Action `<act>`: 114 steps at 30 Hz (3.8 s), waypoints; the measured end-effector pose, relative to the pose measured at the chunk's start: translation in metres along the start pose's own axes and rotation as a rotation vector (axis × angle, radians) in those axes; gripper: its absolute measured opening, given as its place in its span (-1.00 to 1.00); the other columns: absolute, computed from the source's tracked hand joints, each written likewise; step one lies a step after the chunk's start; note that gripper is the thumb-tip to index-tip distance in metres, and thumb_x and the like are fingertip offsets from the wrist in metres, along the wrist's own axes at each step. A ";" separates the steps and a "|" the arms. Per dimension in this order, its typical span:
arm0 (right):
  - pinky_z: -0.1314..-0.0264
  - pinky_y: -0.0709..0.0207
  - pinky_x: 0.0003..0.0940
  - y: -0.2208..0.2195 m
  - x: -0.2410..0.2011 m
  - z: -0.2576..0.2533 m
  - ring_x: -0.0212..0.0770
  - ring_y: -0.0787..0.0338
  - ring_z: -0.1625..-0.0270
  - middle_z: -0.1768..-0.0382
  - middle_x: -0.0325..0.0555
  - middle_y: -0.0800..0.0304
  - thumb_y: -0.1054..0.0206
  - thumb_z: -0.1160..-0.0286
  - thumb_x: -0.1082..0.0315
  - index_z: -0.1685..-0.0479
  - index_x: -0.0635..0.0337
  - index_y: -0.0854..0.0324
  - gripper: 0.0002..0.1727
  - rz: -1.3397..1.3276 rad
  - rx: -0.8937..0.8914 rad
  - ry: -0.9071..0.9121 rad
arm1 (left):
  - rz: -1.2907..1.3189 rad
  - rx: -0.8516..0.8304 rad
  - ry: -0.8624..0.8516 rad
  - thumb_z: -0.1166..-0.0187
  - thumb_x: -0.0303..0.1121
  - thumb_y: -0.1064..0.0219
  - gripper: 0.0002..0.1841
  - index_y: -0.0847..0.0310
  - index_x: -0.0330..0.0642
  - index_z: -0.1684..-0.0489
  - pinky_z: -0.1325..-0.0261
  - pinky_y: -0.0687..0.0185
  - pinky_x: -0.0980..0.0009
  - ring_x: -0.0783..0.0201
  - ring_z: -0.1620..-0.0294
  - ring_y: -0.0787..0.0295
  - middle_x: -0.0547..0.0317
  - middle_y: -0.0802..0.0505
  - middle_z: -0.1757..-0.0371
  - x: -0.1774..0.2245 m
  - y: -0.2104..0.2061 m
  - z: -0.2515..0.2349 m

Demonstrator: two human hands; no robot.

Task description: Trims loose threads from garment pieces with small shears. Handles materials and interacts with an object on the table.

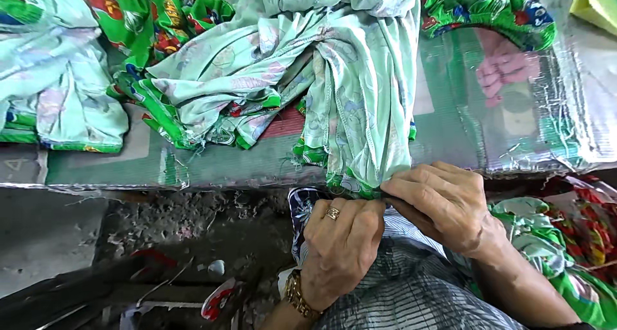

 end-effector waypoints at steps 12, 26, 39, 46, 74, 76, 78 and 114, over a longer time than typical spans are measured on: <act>0.34 -0.44 -0.36 -0.002 0.003 0.005 -0.21 -0.74 0.32 0.21 -0.08 -0.89 -0.35 -0.65 0.35 -0.05 0.12 -0.73 -0.86 -0.042 0.047 0.034 | 0.155 0.028 0.073 -0.61 -0.35 -0.37 -0.89 -0.76 -0.16 0.25 0.15 -0.54 0.47 0.37 0.31 -0.73 0.19 -0.86 0.37 -0.005 -0.001 0.000; 0.04 -0.72 -0.67 0.023 0.015 -0.001 -0.52 -0.81 0.07 0.10 -0.25 -0.84 -0.45 -0.57 0.29 -0.09 0.14 -0.68 -0.78 -0.573 0.004 -0.178 | 0.109 -0.010 0.099 -0.79 -0.06 -0.06 -0.61 -0.66 -0.20 0.15 0.24 -0.54 0.54 0.40 0.35 -0.68 0.18 -0.78 0.38 -0.014 0.007 -0.005; 0.13 -0.63 -0.66 -0.005 0.014 -0.013 -0.52 -0.76 0.15 0.21 -0.25 -0.81 -0.46 -0.51 0.24 0.08 0.14 -0.69 -0.81 -0.328 -0.088 -0.108 | 0.046 -0.099 0.207 -0.68 -0.29 -0.31 -0.80 -0.78 -0.19 0.24 0.19 -0.60 0.53 0.42 0.31 -0.76 0.19 -0.86 0.37 -0.019 0.007 0.005; 0.26 -0.56 -0.53 -0.007 0.004 -0.011 -0.37 -0.75 0.25 0.32 -0.18 -0.80 -0.42 -0.55 0.27 0.14 0.12 -0.75 -0.87 -0.178 -0.082 -0.015 | 0.102 -0.004 0.135 -0.66 -0.34 -0.28 -0.84 -0.74 -0.20 0.23 0.18 -0.59 0.52 0.39 0.31 -0.74 0.17 -0.83 0.38 -0.012 0.013 0.009; 0.16 -0.69 -0.67 0.035 0.020 0.037 -0.57 -0.71 0.12 -0.01 -0.39 -0.68 -0.56 -0.44 0.22 -0.13 -0.06 -0.72 -0.70 -0.559 0.207 -0.439 | 0.997 -0.686 0.388 -0.49 0.24 -0.39 -0.04 -0.27 -0.43 -0.69 -0.65 -0.48 0.32 0.33 -0.62 -0.52 -0.03 -0.62 -0.59 -0.001 -0.054 0.031; -0.01 -0.73 -0.61 0.021 0.006 0.046 -0.50 -0.75 -0.02 -0.07 -0.24 -0.71 -0.55 -0.48 0.17 -0.20 0.07 -0.69 -0.63 -0.433 0.147 -0.495 | 1.359 -0.661 0.552 -0.35 0.27 -0.47 0.12 -0.09 -0.48 -0.72 -0.66 -0.44 0.38 0.43 -0.63 -0.45 0.11 -0.55 -0.62 0.008 -0.079 0.037; -0.28 -0.69 -0.49 0.017 -0.005 0.061 -0.37 -0.75 -0.26 -0.21 -0.07 -0.75 -0.37 -0.67 0.08 -0.29 0.17 -0.69 -0.59 -0.365 0.087 -0.459 | 1.605 -0.692 0.663 -0.50 0.12 -0.44 -0.05 -0.08 -0.35 -0.71 -0.53 -0.59 0.37 0.43 -0.46 -0.62 0.26 -0.66 -0.46 0.017 -0.092 0.042; -0.03 -0.67 -0.39 -0.058 0.015 0.322 -0.42 -0.77 0.15 0.19 -0.15 -0.82 -0.23 -0.64 0.30 -0.04 0.28 -0.72 -0.73 -0.519 -0.011 -1.563 | 0.629 -1.503 -0.026 -0.82 -0.14 -0.08 -0.60 -0.58 -0.35 -0.17 -0.17 -0.61 -0.11 -0.14 -0.02 -0.79 -0.21 -0.80 0.11 0.006 -0.216 0.099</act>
Point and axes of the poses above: each hand's wrist, its own z-axis away from the middle knuckle, its own y-axis out of the back of the hand, x = y × z, the point moved 6 cm from there along -z, towards the middle knuckle
